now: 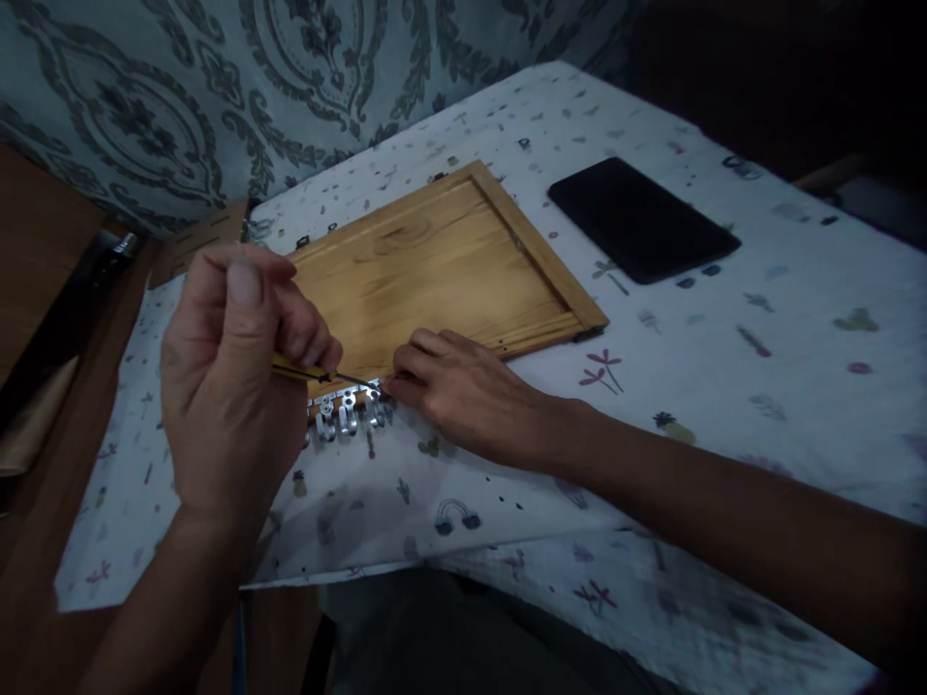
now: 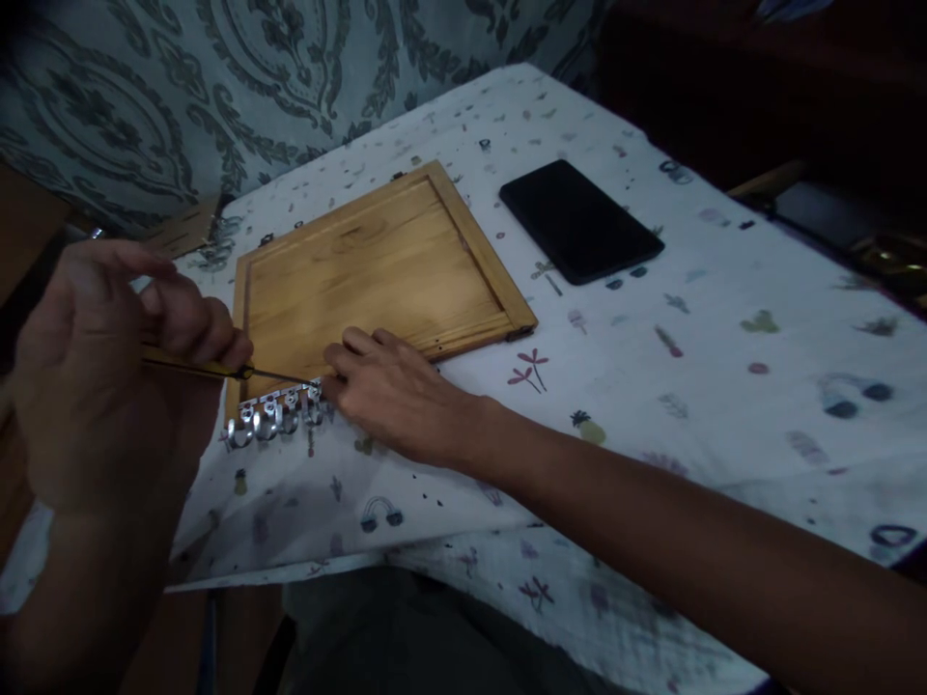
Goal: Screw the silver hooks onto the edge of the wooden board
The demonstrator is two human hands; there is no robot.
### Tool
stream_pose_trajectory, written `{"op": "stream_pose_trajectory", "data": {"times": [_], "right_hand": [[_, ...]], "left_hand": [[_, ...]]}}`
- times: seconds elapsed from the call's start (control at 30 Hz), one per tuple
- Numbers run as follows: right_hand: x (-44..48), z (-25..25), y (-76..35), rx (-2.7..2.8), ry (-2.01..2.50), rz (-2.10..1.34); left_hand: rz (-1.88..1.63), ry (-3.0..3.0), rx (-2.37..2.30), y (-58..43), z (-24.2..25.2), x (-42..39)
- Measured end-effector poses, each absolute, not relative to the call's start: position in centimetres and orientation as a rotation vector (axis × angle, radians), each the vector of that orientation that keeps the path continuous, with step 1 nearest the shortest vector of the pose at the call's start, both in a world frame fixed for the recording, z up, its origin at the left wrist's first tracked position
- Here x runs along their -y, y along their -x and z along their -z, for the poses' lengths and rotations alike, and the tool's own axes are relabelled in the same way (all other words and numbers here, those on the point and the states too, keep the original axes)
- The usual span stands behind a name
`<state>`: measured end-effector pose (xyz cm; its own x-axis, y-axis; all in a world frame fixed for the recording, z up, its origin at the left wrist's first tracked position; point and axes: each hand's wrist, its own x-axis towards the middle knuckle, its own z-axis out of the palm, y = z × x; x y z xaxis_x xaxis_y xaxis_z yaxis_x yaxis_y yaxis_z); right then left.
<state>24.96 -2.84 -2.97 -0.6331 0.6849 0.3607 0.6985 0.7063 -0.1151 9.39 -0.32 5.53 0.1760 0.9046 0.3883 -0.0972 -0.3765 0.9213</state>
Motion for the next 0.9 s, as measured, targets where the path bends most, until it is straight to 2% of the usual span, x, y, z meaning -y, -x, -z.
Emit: {"op": "stream_pose_trajectory", "data": {"times": [0.2, 0.4, 0.7, 0.9], "right_hand": [[2.7, 3.2, -24.9, 2.511, 1.067, 0.07], [2.8, 3.2, -25.0, 2.523, 1.049, 0.068], [2.9, 3.2, -25.0, 2.514, 1.054, 0.113], [2.8, 3.4, -25.0, 2.51, 1.052, 0.085]], "left_hand": [[-1.403, -1.455, -0.668, -9.9, -5.4, 0.0], [-1.258, -1.493, -0.631, -10.0, -5.8, -0.5], [-1.218, -1.501, -0.615, -10.0, -5.6, -0.7], [-1.431, -1.509, -0.645, -9.9, -6.6, -0.6]]}}
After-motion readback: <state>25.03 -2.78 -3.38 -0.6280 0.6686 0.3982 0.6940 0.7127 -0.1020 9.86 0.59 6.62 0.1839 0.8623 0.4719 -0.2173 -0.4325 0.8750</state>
